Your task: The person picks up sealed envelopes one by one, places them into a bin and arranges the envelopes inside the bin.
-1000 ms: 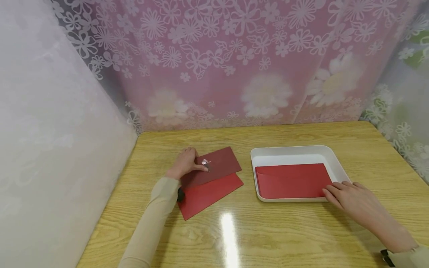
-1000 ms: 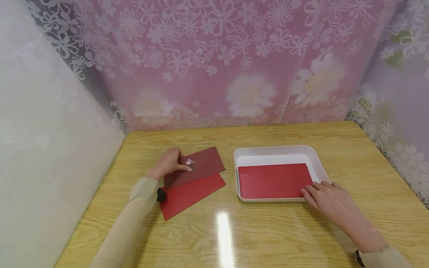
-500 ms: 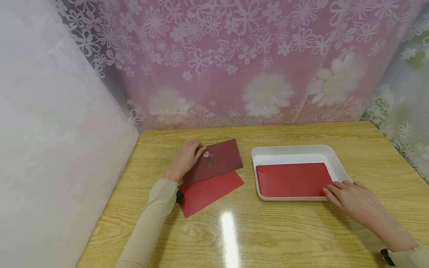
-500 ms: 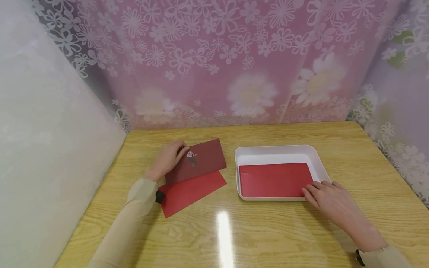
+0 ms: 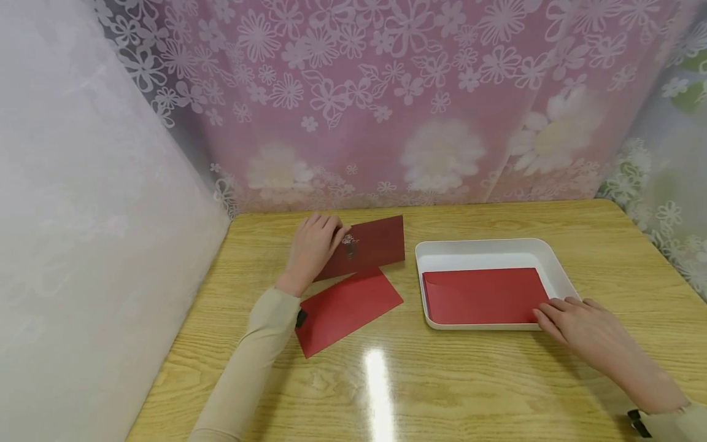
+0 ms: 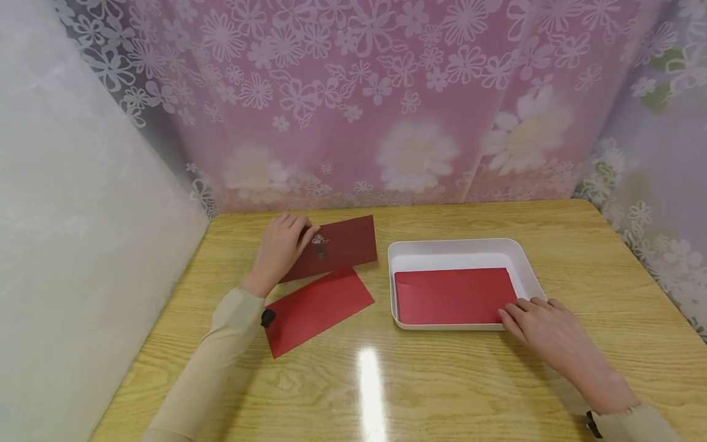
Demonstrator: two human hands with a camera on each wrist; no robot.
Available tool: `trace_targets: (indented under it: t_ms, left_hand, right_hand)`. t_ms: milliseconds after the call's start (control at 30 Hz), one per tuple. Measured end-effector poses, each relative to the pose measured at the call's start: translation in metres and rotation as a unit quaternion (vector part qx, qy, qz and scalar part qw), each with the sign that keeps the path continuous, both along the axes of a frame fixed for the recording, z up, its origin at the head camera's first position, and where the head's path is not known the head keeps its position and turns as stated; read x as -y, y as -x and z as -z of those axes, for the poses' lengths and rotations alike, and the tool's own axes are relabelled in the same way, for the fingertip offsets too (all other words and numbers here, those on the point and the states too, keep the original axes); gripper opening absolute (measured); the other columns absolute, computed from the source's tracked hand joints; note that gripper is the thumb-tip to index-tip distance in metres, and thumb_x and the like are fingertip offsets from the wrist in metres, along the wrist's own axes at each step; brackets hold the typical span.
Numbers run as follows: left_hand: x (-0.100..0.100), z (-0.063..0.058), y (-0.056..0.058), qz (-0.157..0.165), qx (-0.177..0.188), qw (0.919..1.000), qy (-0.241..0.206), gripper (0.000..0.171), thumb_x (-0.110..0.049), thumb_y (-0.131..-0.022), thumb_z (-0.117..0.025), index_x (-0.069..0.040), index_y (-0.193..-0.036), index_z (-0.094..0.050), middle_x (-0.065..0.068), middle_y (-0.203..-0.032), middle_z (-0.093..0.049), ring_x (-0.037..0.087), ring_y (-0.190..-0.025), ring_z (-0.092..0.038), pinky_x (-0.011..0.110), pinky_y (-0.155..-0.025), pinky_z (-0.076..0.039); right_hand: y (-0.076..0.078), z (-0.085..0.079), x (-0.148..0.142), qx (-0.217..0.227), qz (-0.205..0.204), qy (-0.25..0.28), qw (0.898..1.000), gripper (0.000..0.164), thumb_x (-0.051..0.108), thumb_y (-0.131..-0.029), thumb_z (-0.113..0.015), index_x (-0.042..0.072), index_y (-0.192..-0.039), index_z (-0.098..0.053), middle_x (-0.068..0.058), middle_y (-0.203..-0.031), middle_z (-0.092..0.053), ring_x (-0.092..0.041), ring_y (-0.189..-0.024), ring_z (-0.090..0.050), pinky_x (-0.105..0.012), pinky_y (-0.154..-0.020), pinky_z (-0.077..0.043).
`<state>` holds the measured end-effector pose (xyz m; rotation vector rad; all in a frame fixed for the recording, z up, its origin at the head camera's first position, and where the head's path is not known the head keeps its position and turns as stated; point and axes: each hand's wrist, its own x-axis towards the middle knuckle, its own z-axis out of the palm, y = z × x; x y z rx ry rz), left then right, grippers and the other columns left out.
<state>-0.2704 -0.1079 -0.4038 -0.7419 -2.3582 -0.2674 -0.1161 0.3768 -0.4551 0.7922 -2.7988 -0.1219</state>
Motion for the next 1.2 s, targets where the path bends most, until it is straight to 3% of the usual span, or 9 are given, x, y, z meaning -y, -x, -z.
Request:
trace_targets:
  t_ms: [300,500,533,700,733,767,967,1067,1200]
  left_hand:
    - [-0.035,-0.029,-0.005,0.039,-0.035,0.9977,-0.042,0.026,-0.031,-0.103,-0.061,-0.009,-0.091,-0.062,0.004,-0.085,-0.064,0.022,-0.084,-0.057,0.035,-0.074,-0.048]
    - [-0.07,-0.04,-0.008,0.08,-0.011,0.995,-0.059,0.024,-0.03,-0.105,-0.059,-0.009,-0.095,-0.065,0.003,-0.09,-0.066,0.021,-0.087,-0.058,0.033,-0.081,-0.049]
    - [-0.077,-0.041,-0.008,0.086,-0.004,0.9944,-0.062,0.024,-0.029,-0.105,-0.058,-0.009,-0.096,-0.065,0.003,-0.091,-0.067,0.021,-0.087,-0.057,0.032,-0.081,-0.049]
    - [-0.111,-0.046,-0.012,0.105,0.023,0.9922,-0.063,0.022,-0.027,-0.107,-0.053,-0.008,-0.103,-0.065,0.003,-0.099,-0.067,0.021,-0.093,-0.058,0.03,-0.086,-0.049]
    - [-0.118,-0.046,-0.014,0.11,0.028,0.9917,-0.06,0.022,-0.026,-0.108,-0.051,-0.008,-0.105,-0.065,0.004,-0.101,-0.067,0.021,-0.095,-0.058,0.029,-0.088,-0.049]
    - [-0.125,-0.047,-0.015,0.112,0.032,0.9915,-0.057,0.022,-0.024,-0.108,-0.05,-0.008,-0.106,-0.065,0.004,-0.102,-0.067,0.021,-0.097,-0.058,0.029,-0.089,-0.048]
    - [-0.159,-0.041,-0.023,0.127,0.062,0.9895,-0.031,0.022,-0.016,-0.11,-0.044,-0.006,-0.116,-0.062,0.006,-0.11,-0.065,0.02,-0.102,-0.058,0.028,-0.098,-0.046]
    - [-0.172,-0.037,-0.027,0.13,0.081,0.9882,-0.008,0.024,-0.015,-0.109,-0.043,-0.006,-0.121,-0.062,0.005,-0.115,-0.064,0.018,-0.105,-0.058,0.025,-0.097,-0.045]
    - [-0.187,-0.024,-0.029,0.131,0.102,0.9854,0.035,0.026,-0.014,-0.109,-0.041,-0.01,-0.126,-0.061,0.002,-0.121,-0.064,0.016,-0.113,-0.058,0.023,-0.101,-0.043]
  right_hand:
    - [0.0,-0.001,0.001,-0.007,0.001,0.01,1.0,0.022,0.015,-0.083,-0.074,0.008,-0.103,-0.076,-0.006,-0.102,-0.071,-0.033,-0.093,-0.065,-0.051,-0.074,-0.053]
    - [-0.001,-0.001,0.0,-0.012,-0.01,0.004,1.0,0.019,0.015,-0.087,-0.07,0.007,-0.104,-0.075,-0.007,-0.102,-0.071,-0.031,-0.092,-0.065,-0.05,-0.073,-0.053]
    - [-0.001,-0.001,-0.001,-0.016,-0.014,0.001,1.0,0.018,0.018,-0.094,-0.065,0.007,-0.105,-0.075,-0.007,-0.102,-0.071,-0.032,-0.092,-0.065,-0.05,-0.072,-0.053]
    - [-0.001,-0.001,-0.001,-0.019,-0.018,-0.001,1.0,0.019,0.014,-0.09,-0.067,0.006,-0.106,-0.074,-0.008,-0.104,-0.07,-0.032,-0.093,-0.065,-0.05,-0.073,-0.053]
    - [-0.001,-0.001,-0.001,-0.021,-0.018,0.001,1.0,0.022,0.022,-0.099,-0.06,0.006,-0.106,-0.074,-0.008,-0.104,-0.07,-0.032,-0.092,-0.065,-0.05,-0.073,-0.053]
    - [-0.001,-0.001,-0.001,-0.018,-0.015,0.004,1.0,0.02,0.018,-0.092,-0.066,0.006,-0.106,-0.074,-0.008,-0.103,-0.07,-0.032,-0.092,-0.064,-0.05,-0.073,-0.053]
    - [-0.001,-0.001,-0.001,-0.021,-0.013,0.009,1.0,0.02,0.023,-0.097,-0.063,0.008,-0.104,-0.075,-0.006,-0.101,-0.07,-0.031,-0.09,-0.064,-0.049,-0.072,-0.053]
    - [0.0,0.0,-0.002,-0.028,-0.02,0.007,0.999,0.054,0.042,-0.111,-0.035,0.007,-0.103,-0.075,-0.006,-0.1,-0.07,-0.03,-0.089,-0.064,-0.048,-0.07,-0.053]
    - [0.0,0.001,-0.002,-0.034,-0.02,0.011,0.999,0.058,0.046,-0.111,-0.033,0.008,-0.102,-0.076,-0.004,-0.098,-0.07,-0.029,-0.087,-0.064,-0.046,-0.069,-0.053]
